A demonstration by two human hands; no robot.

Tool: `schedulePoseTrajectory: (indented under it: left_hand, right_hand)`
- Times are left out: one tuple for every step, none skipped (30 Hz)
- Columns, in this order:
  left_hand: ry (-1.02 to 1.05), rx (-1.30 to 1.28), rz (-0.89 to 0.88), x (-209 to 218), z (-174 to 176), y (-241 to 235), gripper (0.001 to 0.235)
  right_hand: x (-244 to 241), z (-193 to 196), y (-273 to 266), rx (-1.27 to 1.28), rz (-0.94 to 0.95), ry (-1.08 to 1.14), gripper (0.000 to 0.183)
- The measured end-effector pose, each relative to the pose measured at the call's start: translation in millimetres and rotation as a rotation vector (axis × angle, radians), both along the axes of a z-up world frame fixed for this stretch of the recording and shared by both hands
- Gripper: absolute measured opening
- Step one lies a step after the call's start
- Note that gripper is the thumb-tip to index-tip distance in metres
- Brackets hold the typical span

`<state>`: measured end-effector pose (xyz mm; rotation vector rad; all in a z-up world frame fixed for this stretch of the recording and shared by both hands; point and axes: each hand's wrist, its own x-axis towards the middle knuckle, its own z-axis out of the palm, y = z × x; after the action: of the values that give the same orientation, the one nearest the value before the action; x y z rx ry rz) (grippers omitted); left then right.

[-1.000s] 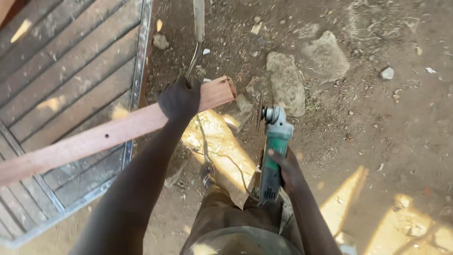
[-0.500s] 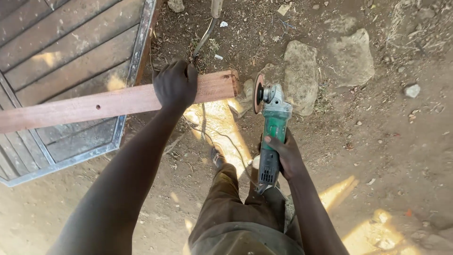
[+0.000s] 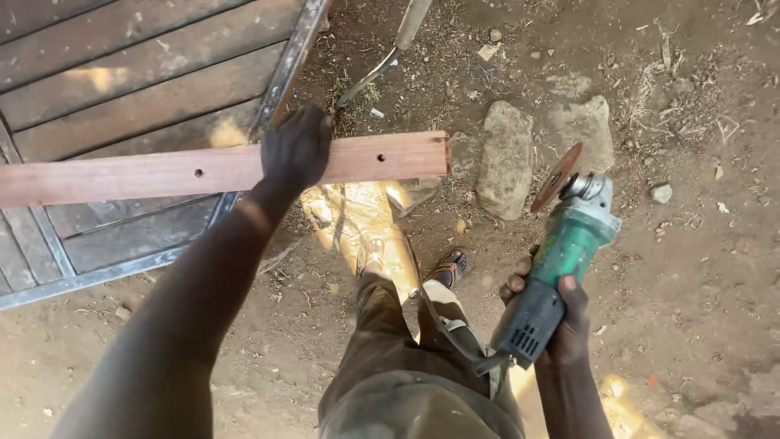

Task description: Sanding wooden furniture components using an angle grinder with a sanding disc

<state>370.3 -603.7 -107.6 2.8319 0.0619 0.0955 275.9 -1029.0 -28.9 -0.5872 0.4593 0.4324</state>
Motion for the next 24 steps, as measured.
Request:
schedulePoseTrajectory:
  left_hand:
    - [-0.004, -0.002, 0.003, -3.6, 1.6, 13.0, 0.029]
    - [0.102, -0.011, -0.097, -6.8, 3.7, 25.9, 0.033]
    - [0.215, -0.008, -0.210, -8.4, 9.5, 44.6, 0.040]
    - [0.217, 0.003, -0.219, -19.5, 12.7, 62.8, 0.040]
    - [0.312, 0.055, -0.022, -20.5, 8.0, 72.5, 0.037]
    - [0.404, 0.108, 0.176, -20.4, 2.2, 81.7, 0.036]
    - [0.403, 0.100, 0.150, -17.4, -6.0, 82.3, 0.036]
    - [0.311, 0.107, 0.141, -15.3, -14.4, 82.5, 0.028]
    - [0.228, 0.124, 0.139, -20.6, -19.8, 89.1, 0.021]
    - [0.235, 0.126, 0.121, -26.8, -18.4, 87.4, 0.021]
    - [0.227, 0.063, 0.151, -25.6, -16.8, 86.0, 0.020]
    - [0.219, 0.000, 0.179, -24.4, -15.0, 84.3, 0.020]
    - [0.223, -0.001, 0.159, -23.2, -13.0, 85.9, 0.020]
    - [0.229, 0.016, 0.161, -22.1, -11.1, 87.0, 0.023]
    - [0.227, 0.031, 0.170, -19.8, -10.5, 86.0, 0.027]
    - [0.225, 0.027, 0.157, -19.3, -11.3, 84.2, 0.027]
    - [0.244, 0.014, 0.175, -19.8, -10.1, 85.0, 0.025]
    - [0.264, 0.002, 0.193, -20.1, -8.9, 85.5, 0.024]
    - [0.263, 0.000, 0.180, -20.7, -0.3, 84.1, 0.024]
    - [0.317, -0.026, 0.205, -21.0, 8.3, 82.0, 0.018]
    - [0.368, -0.049, 0.233, -20.0, 18.3, 80.5, 0.013]
    - [0.364, -0.047, 0.221, -19.2, 20.7, 81.9, 0.013]
    - [0.352, -0.044, 0.221, -20.0, 21.7, 82.1, 0.012]
    - [0.340, -0.040, 0.221, -20.8, 22.3, 82.2, 0.012]
  right_hand:
    - [-5.2, -2.2, 1.1, -0.002, 0.003, -0.004, 0.066]
    - [-9.9, -3.7, 2.1, -0.335, 0.069, 0.003, 0.059]
    - [-18.8, -6.7, 9.4, -0.654, 0.124, 0.022, 0.053]
    - [-24.8, -1.4, 29.4, -0.644, 0.115, 0.026, 0.053]
    - [-27.7, 4.5, 43.3, -0.794, 0.166, 0.004, 0.059]
    - [-29.5, 9.4, 56.8, -0.945, 0.218, -0.014, 0.070]
    - [-31.4, 12.3, 72.0, -0.957, 0.196, -0.002, 0.070]
    - [-33.6, 14.8, 87.1, -1.099, 0.294, 0.048, 0.072]
    - [-39.0, 15.8, 106.5, -1.224, 0.405, 0.106, 0.074]
    - [-43.2, 25.9, 125.8, -1.221, 0.396, 0.123, 0.074]
    - [-40.0, 33.6, 144.6, -1.200, 0.470, 0.166, 0.070]
    - [-36.4, 41.6, 162.8, -1.176, 0.543, 0.209, 0.066]
    - [-38.5, 40.4, 176.2, -1.176, 0.527, 0.225, 0.066]
    - [-40.4, 39.0, 189.0, -1.116, 0.535, 0.182, 0.065]
    - [-39.3, 36.1, 199.1, -1.060, 0.543, 0.130, 0.063]
    - [-40.4, 36.8, 206.6, -1.065, 0.530, 0.136, 0.063]
    - [-40.8, 37.8, 215.5, -1.104, 0.571, 0.119, 0.063]
    - [-41.0, 38.8, 224.1, -1.143, 0.612, 0.103, 0.063]
    - [-41.3, 33.5, 223.8, -1.145, 0.600, 0.110, 0.063]
    - [-41.3, 28.3, 222.7, -1.068, 0.639, 0.048, 0.068]
    - [-39.9, 23.2, 221.5, -0.989, 0.676, -0.017, 0.073]
    - [-35.5, 25.1, 223.2, -0.989, 0.664, -0.015, 0.073]
    - [-32.4, 27.0, 223.9, -1.014, 0.670, -0.017, 0.074]
    - [-29.3, 28.6, 224.4, -1.039, 0.677, -0.019, 0.075]
